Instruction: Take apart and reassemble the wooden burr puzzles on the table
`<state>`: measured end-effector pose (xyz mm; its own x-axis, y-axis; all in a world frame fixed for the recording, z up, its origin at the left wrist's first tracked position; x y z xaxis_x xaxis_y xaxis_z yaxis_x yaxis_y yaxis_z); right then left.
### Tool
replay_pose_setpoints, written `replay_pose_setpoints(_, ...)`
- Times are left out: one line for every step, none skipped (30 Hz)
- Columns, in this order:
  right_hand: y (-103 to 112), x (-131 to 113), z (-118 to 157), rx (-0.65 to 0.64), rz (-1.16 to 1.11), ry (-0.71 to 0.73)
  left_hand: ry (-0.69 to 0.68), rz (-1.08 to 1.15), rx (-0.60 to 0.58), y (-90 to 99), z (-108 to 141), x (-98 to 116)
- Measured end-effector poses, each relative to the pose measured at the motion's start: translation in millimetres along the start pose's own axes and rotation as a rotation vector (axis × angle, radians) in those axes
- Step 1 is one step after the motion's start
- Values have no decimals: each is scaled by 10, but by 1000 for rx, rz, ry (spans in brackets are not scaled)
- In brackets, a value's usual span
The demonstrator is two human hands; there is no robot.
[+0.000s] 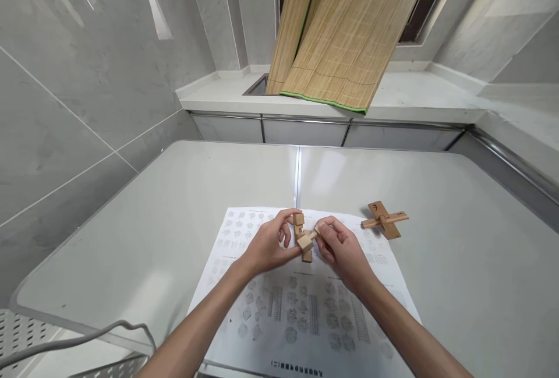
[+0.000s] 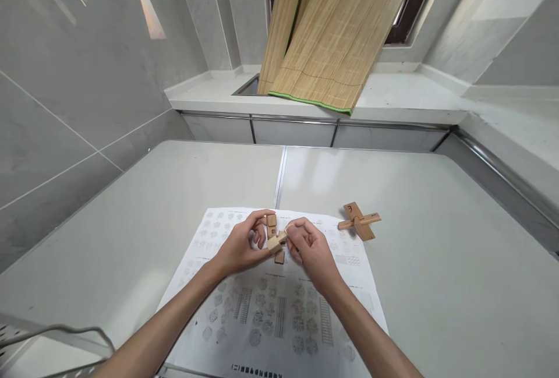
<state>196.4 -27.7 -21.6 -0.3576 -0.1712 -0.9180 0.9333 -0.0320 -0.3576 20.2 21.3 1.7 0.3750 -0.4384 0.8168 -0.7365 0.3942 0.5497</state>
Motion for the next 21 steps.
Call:
replay_pose_setpoints(-10, -9, 5, -10, 16, 1, -12, -31, 0, -12, 7, -4)
replay_pose_setpoints(-19, -18, 8, -18, 32, -2, -24, -57, -1, -24, 14, -9)
replay_pose_setpoints(-27, -27, 9, -24, 47, -7, -35, -79, 0, -35, 21, -13)
replay_pose_setpoints(-32, -36, 10, -25, 57, -14, -47, -100, 5, -45, 26, -15)
replay_pose_setpoints(-33, -44, 9, -19, 62, -18, -61, -125, 16, -53, 32, -16)
replay_pose_setpoints(-34, -51, 7, -11, 65, -23, -79, -157, 34, -59, 37, -14)
replay_pose_setpoints(-33, -55, 6, -4, 65, -25, -102, -195, 56, -65, 43, -9)
replay_pose_setpoints(-34, -57, 5, -3, 65, -28, -132, -238, 77, -71, 48, -1)
replay_pose_setpoints(-37, -55, 4, -10, 67, -32, -166, -278, 91, -79, 54, 9)
replay_pose_setpoints(-40, -51, 3, -22, 71, -36, -201, -307, 99, -88, 60, 20)
replay_pose_setpoints(-44, -47, 3, -36, 77, -38, -234, -324, 99, -99, 65, 29)
replay_pose_setpoints(-45, -43, 3, -45, 81, -39, -262, -330, 94, -109, 69, 36)
replay_pose_setpoints(-44, -41, 4, -49, 82, -38, -286, -328, 89, -117, 73, 40)
replay_pose_setpoints(-42, -41, 4, -52, 79, -39, -304, -327, 87, -121, 75, 41)
replay_pose_setpoints(-39, -44, 4, -58, 70, -43, -317, -330, 87, -121, 77, 39)
replay_pose_setpoints(-37, -49, 3, -74, 56, -53, -326, -342, 91, -118, 77, 36)
replay_pose_setpoints(-38, -55, 2, -103, 38, -72, -330, -361, 97, -112, 77, 31)
replay_pose_setpoints(-42, -61, 2, -142, 20, -98, -333, -384, 104, -104, 75, 27)
replay_pose_setpoints(-45, -68, 2, -182, 2, -125, -337, -408, 105, -97, 74, 24)
replay_pose_setpoints(-46, -75, 1, -214, -17, -148, -345, -430, 98, -91, 72, 24)
replay_pose_setpoints(-45, -82, 1, -232, -38, -164, -359, -445, 86, -88, 71, 27)
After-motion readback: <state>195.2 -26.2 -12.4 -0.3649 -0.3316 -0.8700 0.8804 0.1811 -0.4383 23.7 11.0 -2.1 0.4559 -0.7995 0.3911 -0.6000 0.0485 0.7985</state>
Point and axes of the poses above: each hand's wrist, its own z-axis away from the middle knuckle, its own y-axis out of the back of the hand, x = y × z, the point moved 3 cm from there along -z, towards the middle knuckle, and after that the axes turned 4 degrees about -y, right-handed, at the moved point
